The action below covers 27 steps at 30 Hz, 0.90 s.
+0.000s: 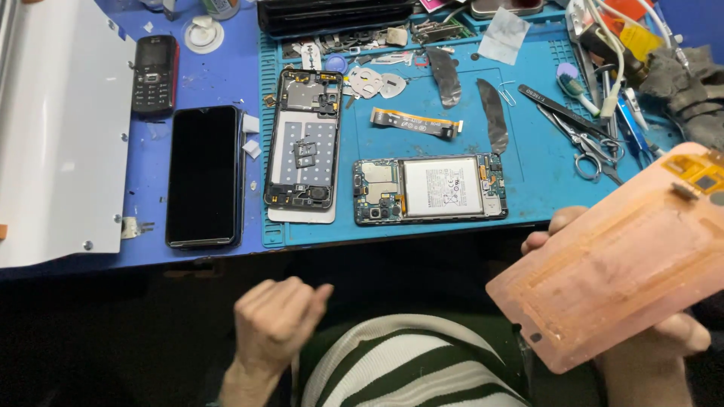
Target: The person handles a flexible orange display ribbon cable, peeling back a protective layer and folding it. They then pick up a black smartphone screen assembly and align it with the phone's internal chassis, pressing the edges to fit the components together.
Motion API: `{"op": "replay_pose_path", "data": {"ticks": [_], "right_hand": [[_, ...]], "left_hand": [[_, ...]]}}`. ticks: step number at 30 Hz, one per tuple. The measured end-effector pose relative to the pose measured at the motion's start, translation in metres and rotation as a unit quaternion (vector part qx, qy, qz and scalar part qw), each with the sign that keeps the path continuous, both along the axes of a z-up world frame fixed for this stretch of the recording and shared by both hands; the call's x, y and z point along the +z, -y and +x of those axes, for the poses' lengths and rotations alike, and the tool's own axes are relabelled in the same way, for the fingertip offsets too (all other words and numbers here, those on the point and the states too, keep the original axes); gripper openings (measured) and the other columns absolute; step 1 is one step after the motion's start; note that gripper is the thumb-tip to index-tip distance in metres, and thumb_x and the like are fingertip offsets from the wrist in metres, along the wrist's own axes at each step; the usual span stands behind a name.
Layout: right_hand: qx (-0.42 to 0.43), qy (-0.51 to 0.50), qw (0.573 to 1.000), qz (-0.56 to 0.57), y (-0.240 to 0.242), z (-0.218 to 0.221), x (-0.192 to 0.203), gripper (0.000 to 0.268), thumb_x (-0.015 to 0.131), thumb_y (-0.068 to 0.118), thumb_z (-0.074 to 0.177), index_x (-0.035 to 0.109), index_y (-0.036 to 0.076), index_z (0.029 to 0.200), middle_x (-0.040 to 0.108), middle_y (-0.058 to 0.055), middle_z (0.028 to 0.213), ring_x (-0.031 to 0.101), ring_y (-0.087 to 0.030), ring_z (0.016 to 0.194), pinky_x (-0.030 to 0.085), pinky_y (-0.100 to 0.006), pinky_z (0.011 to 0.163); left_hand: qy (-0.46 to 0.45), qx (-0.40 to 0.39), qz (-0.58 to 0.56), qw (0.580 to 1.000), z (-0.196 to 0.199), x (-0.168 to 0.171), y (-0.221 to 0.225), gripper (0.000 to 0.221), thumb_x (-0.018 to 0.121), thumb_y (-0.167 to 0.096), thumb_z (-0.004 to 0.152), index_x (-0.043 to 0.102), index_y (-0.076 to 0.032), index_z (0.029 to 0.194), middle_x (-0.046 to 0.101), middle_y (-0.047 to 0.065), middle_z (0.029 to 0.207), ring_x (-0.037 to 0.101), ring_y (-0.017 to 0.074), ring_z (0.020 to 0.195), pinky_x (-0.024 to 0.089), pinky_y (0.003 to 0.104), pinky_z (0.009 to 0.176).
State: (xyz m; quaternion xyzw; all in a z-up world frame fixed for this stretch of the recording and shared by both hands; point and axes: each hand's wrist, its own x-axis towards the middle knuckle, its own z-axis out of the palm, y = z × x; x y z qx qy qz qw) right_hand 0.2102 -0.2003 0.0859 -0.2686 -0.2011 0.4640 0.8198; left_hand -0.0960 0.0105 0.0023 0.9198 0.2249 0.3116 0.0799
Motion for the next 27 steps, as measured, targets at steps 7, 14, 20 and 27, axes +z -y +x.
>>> {"op": "replay_pose_path", "data": {"ticks": [7, 14, 20, 27], "right_hand": [[0.035, 0.021, 0.998, 0.037, -0.028, 0.006, -0.01, 0.102, 0.1, 0.021, 0.078, 0.037, -0.01, 0.153, 0.054, -0.032, 0.137, 0.06, -0.049, 0.127, 0.052, -0.063, 0.105], [0.018, 0.102, 0.995, -0.008, -0.047, -0.007, -0.007, 0.11, 0.095, 0.032, 0.074, 0.033, -0.002, 0.158, 0.055, -0.031, 0.131, 0.063, -0.047, 0.12, 0.06, -0.059, 0.095], [0.062, 0.073, 0.995, 0.002, -0.045, -0.009, -0.006, 0.105, 0.103, 0.022, 0.076, 0.036, -0.006, 0.153, 0.057, -0.033, 0.131, 0.064, -0.051, 0.118, 0.06, -0.064, 0.095], [0.077, 0.16, 0.983, -0.047, -0.032, -0.009, 0.006, 0.097, 0.098, 0.027, 0.083, 0.037, -0.003, 0.153, 0.059, -0.032, 0.13, 0.067, -0.048, 0.118, 0.061, -0.064, 0.101]], "left_hand": [[-0.55, 0.325, -0.202, 0.742, -0.101, -0.062, -0.048, 0.081, 0.073, -0.04, 0.083, 0.038, -0.01, 0.15, 0.08, 0.01, 0.09, 0.08, 0.0319, 0.079, 0.062, 0.045, 0.072], [-0.148, -0.118, -0.465, 0.865, -0.01, 0.062, -0.011, 0.037, 0.063, -0.001, 0.083, 0.075, -0.014, 0.116, 0.071, 0.003, 0.106, 0.068, 0.0152, 0.084, 0.059, 0.029, 0.071], [0.12, -0.244, -0.41, 0.87, 0.048, 0.143, -0.006, 0.024, 0.075, 0.004, 0.079, 0.073, -0.005, 0.101, 0.076, 0.003, 0.091, 0.067, 0.0138, 0.078, 0.057, 0.026, 0.076], [0.168, -0.232, -0.385, 0.877, 0.119, 0.149, 0.001, 0.044, 0.075, -0.014, 0.086, 0.06, -0.002, 0.126, 0.069, 0.009, 0.113, 0.068, 0.0205, 0.101, 0.058, 0.033, 0.094]]}}
